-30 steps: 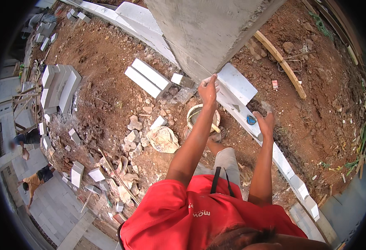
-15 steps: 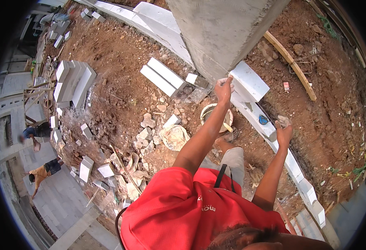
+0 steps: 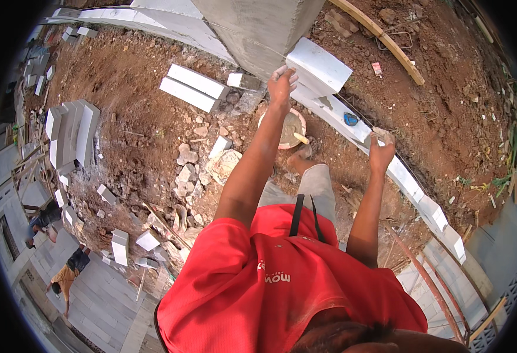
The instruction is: The person applies mortar to a white tile using a trowel, places it on a low wall, and taps it into position. The person measures the wall with a tape measure and continues laying tiles along the curved wall.
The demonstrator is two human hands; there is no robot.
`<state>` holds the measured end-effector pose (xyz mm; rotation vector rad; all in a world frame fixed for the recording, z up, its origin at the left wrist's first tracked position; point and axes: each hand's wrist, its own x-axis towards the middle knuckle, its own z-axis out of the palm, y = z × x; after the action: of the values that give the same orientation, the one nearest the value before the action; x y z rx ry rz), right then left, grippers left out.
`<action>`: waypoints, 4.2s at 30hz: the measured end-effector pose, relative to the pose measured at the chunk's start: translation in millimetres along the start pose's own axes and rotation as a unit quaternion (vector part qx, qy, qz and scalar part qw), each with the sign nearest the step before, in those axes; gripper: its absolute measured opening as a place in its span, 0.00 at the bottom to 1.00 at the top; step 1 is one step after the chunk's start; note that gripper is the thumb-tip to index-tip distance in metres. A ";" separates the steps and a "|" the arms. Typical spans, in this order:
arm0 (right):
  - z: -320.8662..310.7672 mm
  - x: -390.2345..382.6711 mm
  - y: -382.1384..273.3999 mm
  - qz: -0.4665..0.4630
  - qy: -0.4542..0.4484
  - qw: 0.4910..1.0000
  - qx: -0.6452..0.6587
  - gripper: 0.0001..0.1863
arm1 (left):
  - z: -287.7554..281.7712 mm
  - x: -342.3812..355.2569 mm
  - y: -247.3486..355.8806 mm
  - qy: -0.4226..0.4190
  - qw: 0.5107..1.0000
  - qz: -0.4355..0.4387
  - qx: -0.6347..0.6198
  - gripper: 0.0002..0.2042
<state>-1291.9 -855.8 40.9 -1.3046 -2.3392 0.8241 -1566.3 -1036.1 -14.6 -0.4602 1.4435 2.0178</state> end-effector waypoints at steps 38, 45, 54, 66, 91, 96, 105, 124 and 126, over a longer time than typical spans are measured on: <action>93.0 -211.2 143.3 0.359 -0.266 0.860 0.248 0.15 | 67.7 74.7 23.8 -0.322 0.574 0.504 0.559 0.20; 79.5 -186.3 185.5 0.363 -0.280 0.863 0.212 0.13 | 36.3 23.6 30.7 -0.190 0.611 0.520 0.566 0.12; 125.1 -122.2 167.4 0.401 -0.341 0.844 0.102 0.15 | -290.9 -100.5 -19.5 0.020 0.766 0.015 0.643 0.12; 246.0 -79.8 -12.7 0.257 -0.462 0.841 0.117 0.14 | -582.7 -342.8 -172.4 0.442 0.832 -0.054 0.332 0.11; 470.7 -4.9 -269.2 0.058 -0.630 0.772 -0.057 0.16 | -524.0 -184.1 -171.6 0.544 0.796 -0.216 -0.153 0.12; 503.7 26.7 -273.2 0.070 -0.660 0.726 -0.179 0.16 | -558.1 -116.9 -34.7 0.519 0.829 0.071 -0.194 0.08; 570.7 -54.4 -343.5 0.076 -0.626 0.766 -0.126 0.15 | -751.4 -64.1 -0.1 0.553 0.807 -0.188 0.084 0.19; 711.2 -341.6 -479.8 0.140 -0.627 0.720 -0.261 0.09 | -1370.8 274.2 305.0 0.578 0.718 -0.030 0.386 0.32; 711.5 -355.6 -487.6 0.151 -0.600 0.724 -0.306 0.09 | -1405.2 309.5 331.8 0.557 0.713 -0.026 0.425 0.35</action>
<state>-1813.6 -1588.6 -206.6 -1.7335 -3.7210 1.3452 -2110.4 -2339.8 -444.6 -1.3540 2.7425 0.6474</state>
